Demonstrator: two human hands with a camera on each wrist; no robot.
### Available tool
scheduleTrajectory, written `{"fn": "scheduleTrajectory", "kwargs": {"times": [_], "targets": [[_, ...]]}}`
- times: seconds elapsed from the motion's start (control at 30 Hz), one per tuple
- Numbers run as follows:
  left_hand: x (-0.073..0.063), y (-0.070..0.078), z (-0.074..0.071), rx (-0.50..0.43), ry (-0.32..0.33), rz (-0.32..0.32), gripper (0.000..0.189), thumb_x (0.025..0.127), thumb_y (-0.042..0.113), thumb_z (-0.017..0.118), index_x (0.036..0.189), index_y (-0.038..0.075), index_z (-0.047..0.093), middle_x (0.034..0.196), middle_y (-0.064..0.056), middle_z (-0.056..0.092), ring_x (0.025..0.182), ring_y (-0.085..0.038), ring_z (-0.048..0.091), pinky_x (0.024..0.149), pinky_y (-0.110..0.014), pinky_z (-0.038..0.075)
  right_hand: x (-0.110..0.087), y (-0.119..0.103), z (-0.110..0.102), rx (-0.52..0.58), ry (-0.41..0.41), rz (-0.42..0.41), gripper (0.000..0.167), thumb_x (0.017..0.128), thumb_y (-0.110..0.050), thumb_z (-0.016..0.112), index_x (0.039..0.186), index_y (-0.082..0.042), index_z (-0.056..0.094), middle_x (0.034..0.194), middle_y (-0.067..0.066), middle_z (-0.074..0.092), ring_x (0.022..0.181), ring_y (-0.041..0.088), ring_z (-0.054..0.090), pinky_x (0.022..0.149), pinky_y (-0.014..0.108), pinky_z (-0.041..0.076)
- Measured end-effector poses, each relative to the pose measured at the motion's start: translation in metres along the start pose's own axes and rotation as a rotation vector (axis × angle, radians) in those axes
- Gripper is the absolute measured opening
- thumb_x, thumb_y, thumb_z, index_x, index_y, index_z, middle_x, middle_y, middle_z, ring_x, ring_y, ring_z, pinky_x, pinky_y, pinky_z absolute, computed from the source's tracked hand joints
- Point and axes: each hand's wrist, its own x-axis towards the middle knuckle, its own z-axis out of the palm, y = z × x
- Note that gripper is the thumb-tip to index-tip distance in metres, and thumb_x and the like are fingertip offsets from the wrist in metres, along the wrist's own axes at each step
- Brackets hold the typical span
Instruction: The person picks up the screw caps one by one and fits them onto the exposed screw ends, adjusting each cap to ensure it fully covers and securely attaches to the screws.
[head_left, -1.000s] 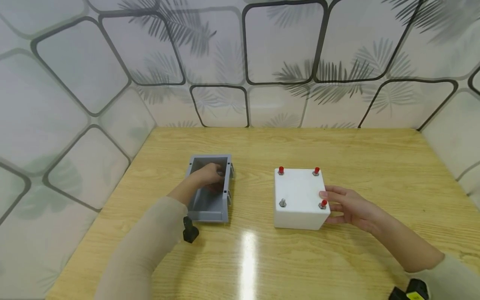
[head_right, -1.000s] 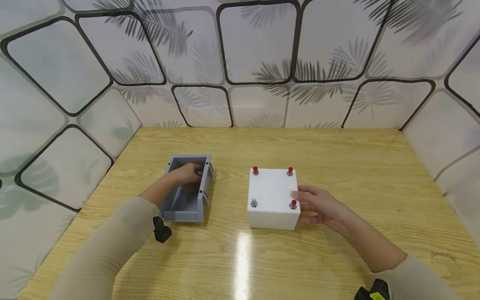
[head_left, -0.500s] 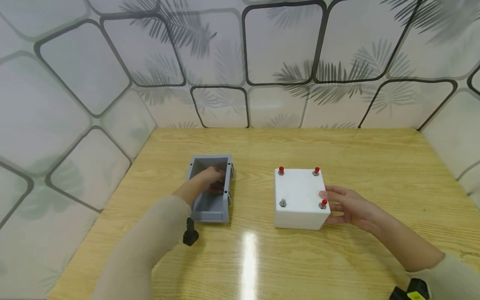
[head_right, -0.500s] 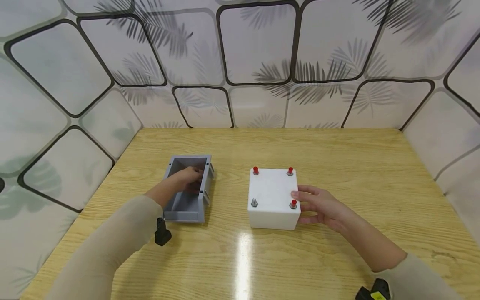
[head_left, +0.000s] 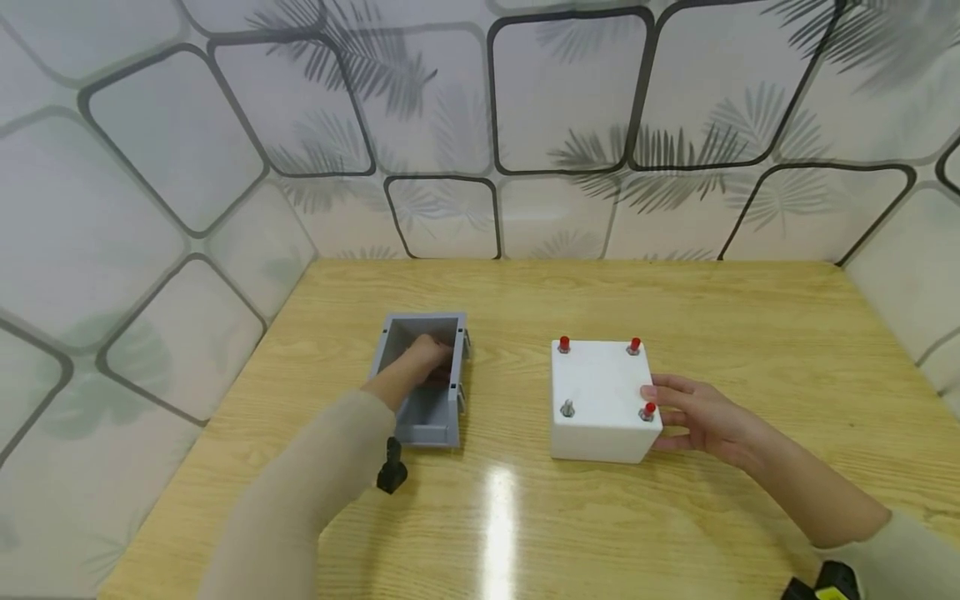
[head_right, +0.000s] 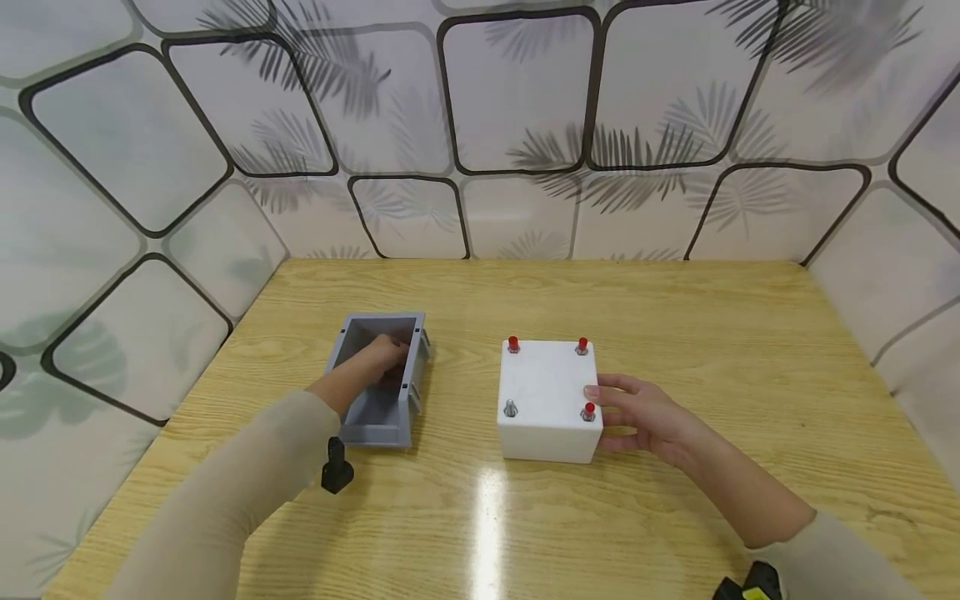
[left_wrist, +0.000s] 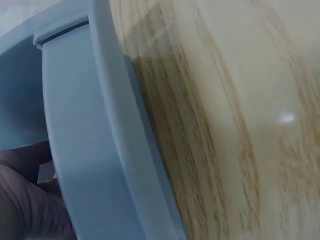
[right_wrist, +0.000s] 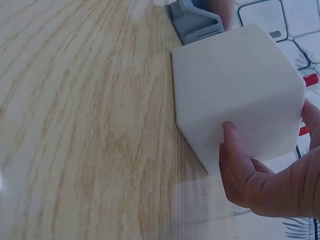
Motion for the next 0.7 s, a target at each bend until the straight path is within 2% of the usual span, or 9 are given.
{"fn": "scheduleTrajectory", "kwargs": {"times": [0.13, 0.3, 0.53, 0.6, 0.7], "targets": [[0.002, -0.003, 0.003, 0.01, 0.042, 0.028, 0.02, 0.091, 0.015, 0.059, 0.1, -0.003, 0.063, 0.075, -0.005, 0.062, 0.057, -0.013, 0.058, 0.062, -0.029, 0.058, 0.001, 0.001, -0.001, 0.005, 0.001, 0.0, 0.083, 0.095, -0.034, 0.056, 0.149, 0.003, 0.006, 0.101, -0.006, 0.065, 0.094, 0.013, 0.065, 0.083, 0.038, 0.057], [0.006, -0.006, 0.005, 0.008, 0.086, 0.026, 0.025, 0.088, 0.016, 0.063, 0.103, -0.004, 0.063, 0.076, -0.006, 0.063, 0.06, -0.013, 0.061, 0.063, -0.03, 0.058, 0.0, 0.0, -0.001, 0.0, 0.004, 0.001, 0.083, 0.095, -0.035, 0.056, 0.149, 0.003, 0.006, 0.102, -0.005, 0.065, 0.094, 0.013, 0.065, 0.083, 0.038, 0.057], [0.0, -0.006, 0.001, -0.012, 0.047, 0.066, 0.033, 0.088, 0.01, 0.06, 0.111, -0.014, 0.054, 0.067, -0.007, 0.057, 0.054, -0.015, 0.058, 0.062, -0.032, 0.059, -0.002, -0.001, 0.0, 0.007, 0.005, -0.003, 0.08, 0.094, -0.034, 0.057, 0.148, 0.002, 0.01, 0.103, -0.004, 0.064, 0.094, 0.014, 0.064, 0.084, 0.038, 0.056], [-0.004, -0.005, -0.001, -0.001, 0.03, 0.066, 0.033, 0.088, 0.007, 0.06, 0.11, -0.015, 0.053, 0.068, -0.008, 0.057, 0.054, -0.015, 0.058, 0.063, -0.032, 0.059, -0.002, 0.0, 0.0, 0.014, 0.007, -0.001, 0.081, 0.094, -0.033, 0.057, 0.148, 0.002, 0.009, 0.103, -0.004, 0.064, 0.094, 0.014, 0.064, 0.084, 0.039, 0.056], [-0.009, -0.003, -0.007, 0.077, 0.008, 0.066, 0.03, 0.086, 0.004, 0.06, 0.107, -0.016, 0.054, 0.073, -0.012, 0.061, 0.056, -0.016, 0.061, 0.064, -0.031, 0.06, -0.002, -0.001, 0.001, 0.017, 0.014, 0.002, 0.082, 0.094, -0.034, 0.057, 0.149, 0.002, 0.008, 0.102, -0.005, 0.064, 0.094, 0.013, 0.064, 0.084, 0.039, 0.056]]}}
